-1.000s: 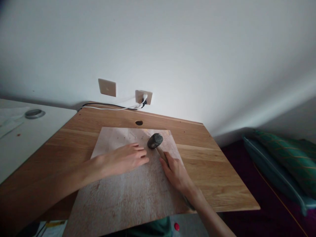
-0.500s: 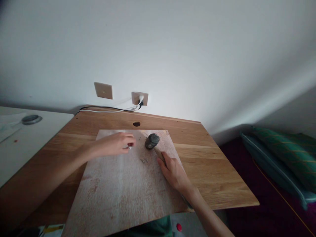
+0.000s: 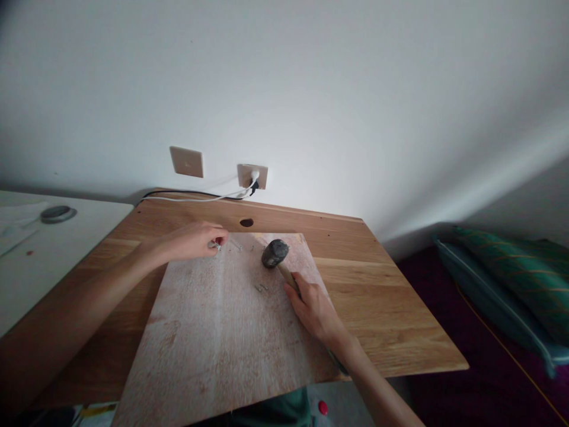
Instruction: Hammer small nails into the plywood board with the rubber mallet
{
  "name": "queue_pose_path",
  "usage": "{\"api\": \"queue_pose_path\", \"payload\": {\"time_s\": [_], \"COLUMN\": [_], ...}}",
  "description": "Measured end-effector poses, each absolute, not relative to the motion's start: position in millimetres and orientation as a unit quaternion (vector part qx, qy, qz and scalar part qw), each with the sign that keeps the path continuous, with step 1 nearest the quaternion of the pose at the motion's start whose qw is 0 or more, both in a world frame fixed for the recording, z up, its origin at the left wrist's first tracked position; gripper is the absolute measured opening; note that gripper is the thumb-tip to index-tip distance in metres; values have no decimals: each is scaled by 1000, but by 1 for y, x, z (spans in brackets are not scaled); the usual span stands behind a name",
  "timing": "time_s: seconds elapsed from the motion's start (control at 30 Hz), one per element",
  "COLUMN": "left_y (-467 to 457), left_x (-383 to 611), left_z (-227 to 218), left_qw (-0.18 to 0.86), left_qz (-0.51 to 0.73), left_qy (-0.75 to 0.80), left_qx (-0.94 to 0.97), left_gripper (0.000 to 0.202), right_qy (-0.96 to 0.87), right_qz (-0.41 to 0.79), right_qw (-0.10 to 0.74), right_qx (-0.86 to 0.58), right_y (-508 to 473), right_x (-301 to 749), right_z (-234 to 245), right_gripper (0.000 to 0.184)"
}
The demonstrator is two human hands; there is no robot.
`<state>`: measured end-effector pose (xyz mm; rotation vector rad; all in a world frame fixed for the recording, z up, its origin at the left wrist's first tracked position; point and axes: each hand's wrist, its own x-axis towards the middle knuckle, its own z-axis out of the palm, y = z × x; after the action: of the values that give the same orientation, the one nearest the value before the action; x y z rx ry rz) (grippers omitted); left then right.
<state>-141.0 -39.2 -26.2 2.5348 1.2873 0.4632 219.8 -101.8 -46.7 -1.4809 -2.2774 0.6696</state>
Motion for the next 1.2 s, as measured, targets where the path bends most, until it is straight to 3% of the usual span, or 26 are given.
{"api": "queue_pose_path", "payload": {"time_s": [0.37, 0.47, 0.7, 1.2], "left_y": [-41, -40, -34, -40], "left_x": [-145, -137, -131, -123], "left_z": [-28, -27, -51, -68], "left_qw": [109, 171, 289, 260], "left_qz": [156, 210, 301, 368], "left_qy": [459, 432, 436, 454], "left_qx": [868, 861, 798, 769], "left_gripper": [27, 31, 16, 16], "right_qy": [-804, -803, -802, -797], "right_qz": [223, 220, 223, 231], "right_qw": [176, 176, 175, 181], "right_qx": [-522, -525, -526, -528], "right_y": [-102, -101, -101, -101], "right_x": [221, 221, 221, 221], "right_z": [-49, -50, -50, -50], "right_gripper": [30, 32, 31, 33]}}
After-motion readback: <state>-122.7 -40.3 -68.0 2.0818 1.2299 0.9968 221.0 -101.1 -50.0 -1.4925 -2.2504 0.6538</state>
